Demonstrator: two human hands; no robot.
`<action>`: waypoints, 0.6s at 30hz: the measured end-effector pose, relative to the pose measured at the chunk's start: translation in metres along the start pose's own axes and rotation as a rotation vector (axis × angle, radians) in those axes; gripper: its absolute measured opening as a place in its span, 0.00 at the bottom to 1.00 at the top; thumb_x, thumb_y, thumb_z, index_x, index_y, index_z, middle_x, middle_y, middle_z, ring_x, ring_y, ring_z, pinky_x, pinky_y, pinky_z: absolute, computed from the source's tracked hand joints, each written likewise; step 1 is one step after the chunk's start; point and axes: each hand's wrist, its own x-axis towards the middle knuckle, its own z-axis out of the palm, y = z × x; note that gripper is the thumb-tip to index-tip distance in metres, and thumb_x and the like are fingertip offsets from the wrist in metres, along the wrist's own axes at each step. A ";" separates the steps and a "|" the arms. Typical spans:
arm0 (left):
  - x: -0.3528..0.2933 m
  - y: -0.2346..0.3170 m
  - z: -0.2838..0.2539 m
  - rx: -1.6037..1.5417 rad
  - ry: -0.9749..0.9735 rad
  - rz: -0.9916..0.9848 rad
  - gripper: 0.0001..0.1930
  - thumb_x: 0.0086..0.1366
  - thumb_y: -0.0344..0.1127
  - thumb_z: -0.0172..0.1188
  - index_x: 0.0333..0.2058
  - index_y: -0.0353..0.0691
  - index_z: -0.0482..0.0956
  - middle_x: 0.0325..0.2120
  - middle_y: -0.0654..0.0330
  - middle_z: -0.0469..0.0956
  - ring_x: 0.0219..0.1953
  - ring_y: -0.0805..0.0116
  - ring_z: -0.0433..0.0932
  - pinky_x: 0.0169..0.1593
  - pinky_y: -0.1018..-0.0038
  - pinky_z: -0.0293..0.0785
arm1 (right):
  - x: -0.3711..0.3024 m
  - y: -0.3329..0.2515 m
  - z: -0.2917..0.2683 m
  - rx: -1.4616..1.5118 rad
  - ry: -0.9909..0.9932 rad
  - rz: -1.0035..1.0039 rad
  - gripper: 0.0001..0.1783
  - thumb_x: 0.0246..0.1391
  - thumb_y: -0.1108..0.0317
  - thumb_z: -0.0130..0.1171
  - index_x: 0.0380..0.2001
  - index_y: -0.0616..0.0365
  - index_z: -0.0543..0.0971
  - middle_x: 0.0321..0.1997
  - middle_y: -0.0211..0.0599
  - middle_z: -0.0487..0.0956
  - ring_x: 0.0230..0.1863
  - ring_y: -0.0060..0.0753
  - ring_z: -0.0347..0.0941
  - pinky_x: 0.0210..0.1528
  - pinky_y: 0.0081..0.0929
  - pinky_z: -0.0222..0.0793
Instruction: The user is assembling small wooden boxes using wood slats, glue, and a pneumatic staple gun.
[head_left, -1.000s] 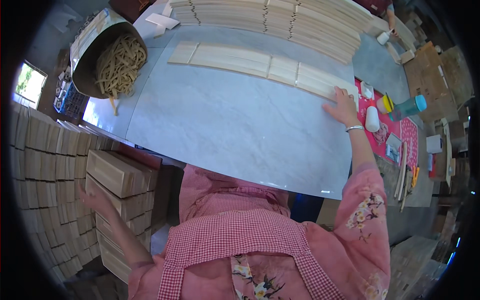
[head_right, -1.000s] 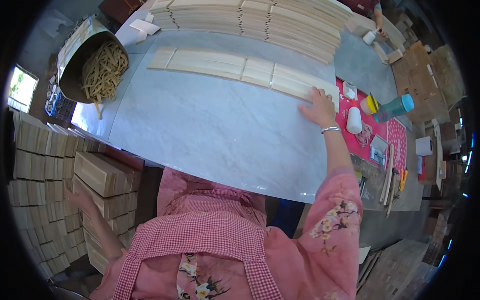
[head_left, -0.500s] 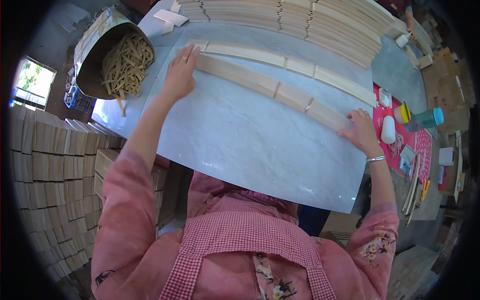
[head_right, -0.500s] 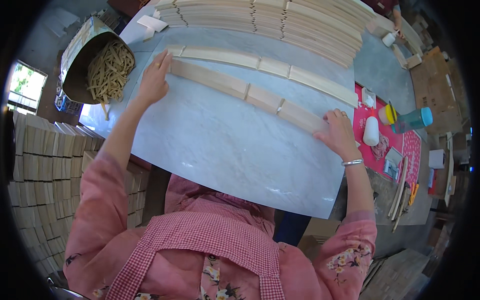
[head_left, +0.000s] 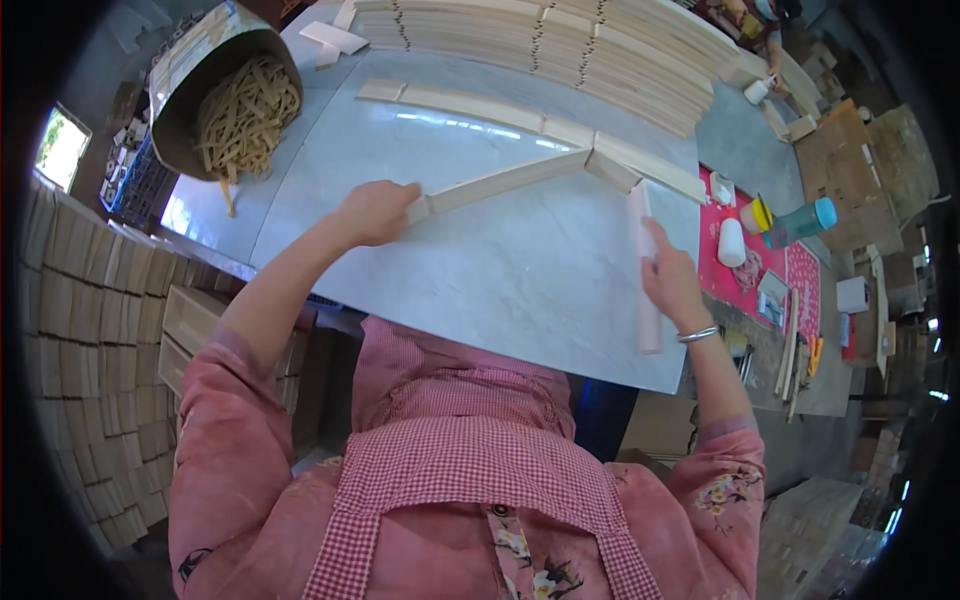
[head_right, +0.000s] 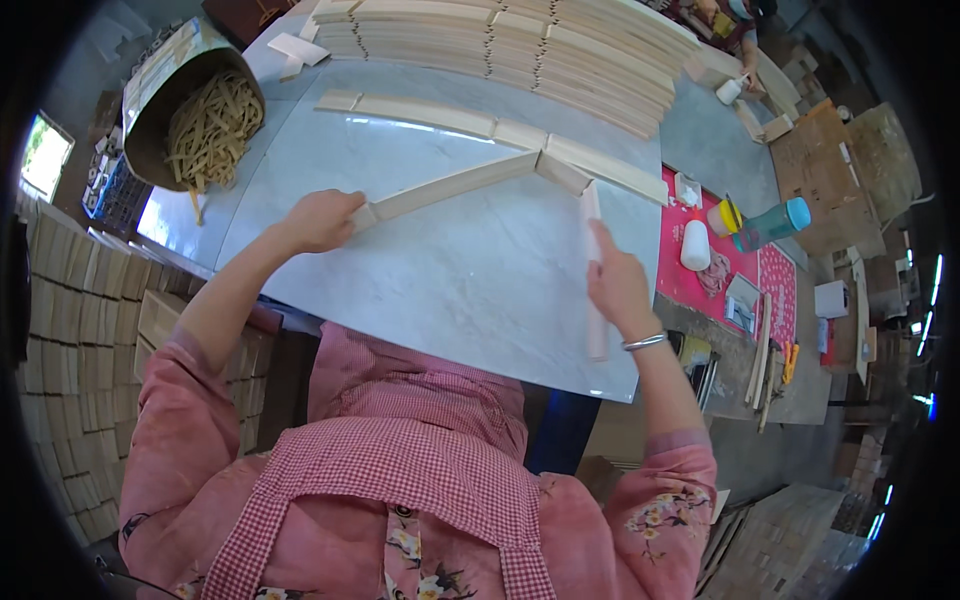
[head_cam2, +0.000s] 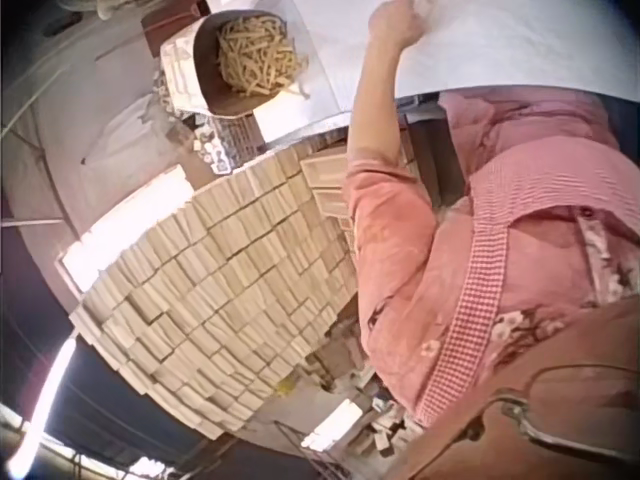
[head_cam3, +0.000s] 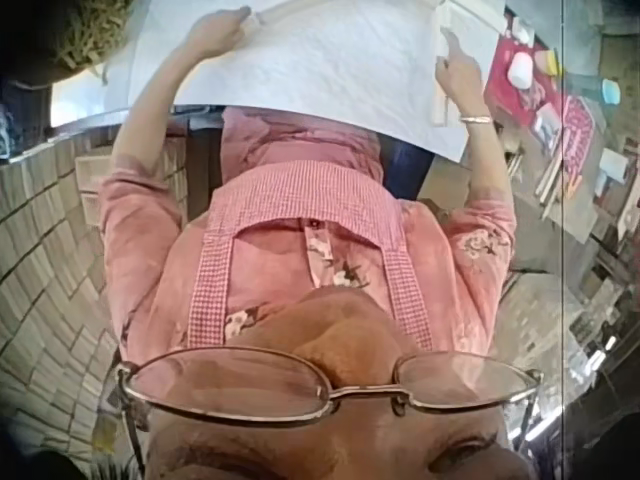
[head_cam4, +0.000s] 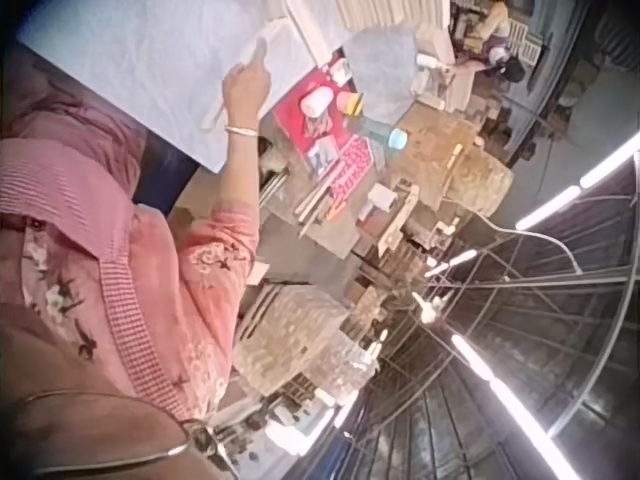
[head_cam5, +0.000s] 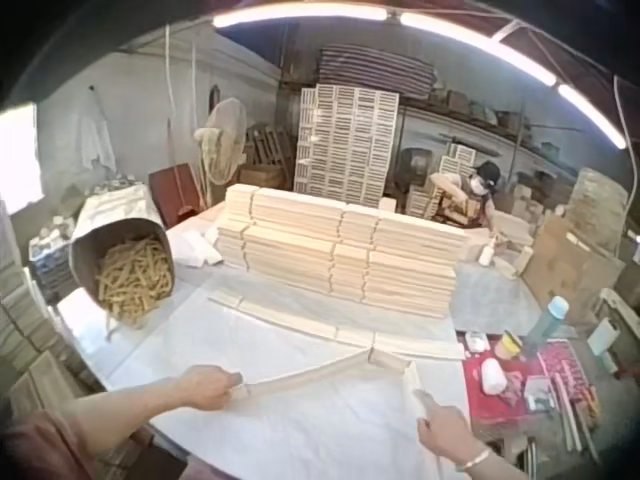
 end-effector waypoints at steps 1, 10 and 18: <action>-0.004 0.010 0.001 -0.073 -0.012 -0.011 0.18 0.60 0.30 0.53 0.50 0.42 0.76 0.38 0.47 0.82 0.41 0.44 0.79 0.47 0.55 0.75 | -0.005 -0.008 0.010 0.129 -0.002 -0.058 0.17 0.56 0.70 0.56 0.49 0.55 0.79 0.30 0.48 0.82 0.27 0.52 0.77 0.34 0.43 0.74; -0.005 0.013 0.031 -0.552 0.058 0.032 0.27 0.56 0.28 0.54 0.57 0.40 0.75 0.45 0.47 0.80 0.45 0.48 0.79 0.49 0.60 0.75 | -0.057 -0.108 0.034 0.441 -0.067 -0.317 0.13 0.54 0.68 0.64 0.43 0.56 0.81 0.32 0.40 0.80 0.31 0.42 0.75 0.36 0.37 0.70; -0.028 0.028 0.055 -0.826 0.230 -0.117 0.19 0.60 0.34 0.60 0.50 0.38 0.78 0.45 0.51 0.80 0.39 0.58 0.79 0.44 0.67 0.79 | -0.055 -0.142 0.058 0.212 0.336 -0.625 0.13 0.51 0.63 0.69 0.38 0.54 0.81 0.34 0.31 0.79 0.35 0.35 0.72 0.41 0.32 0.63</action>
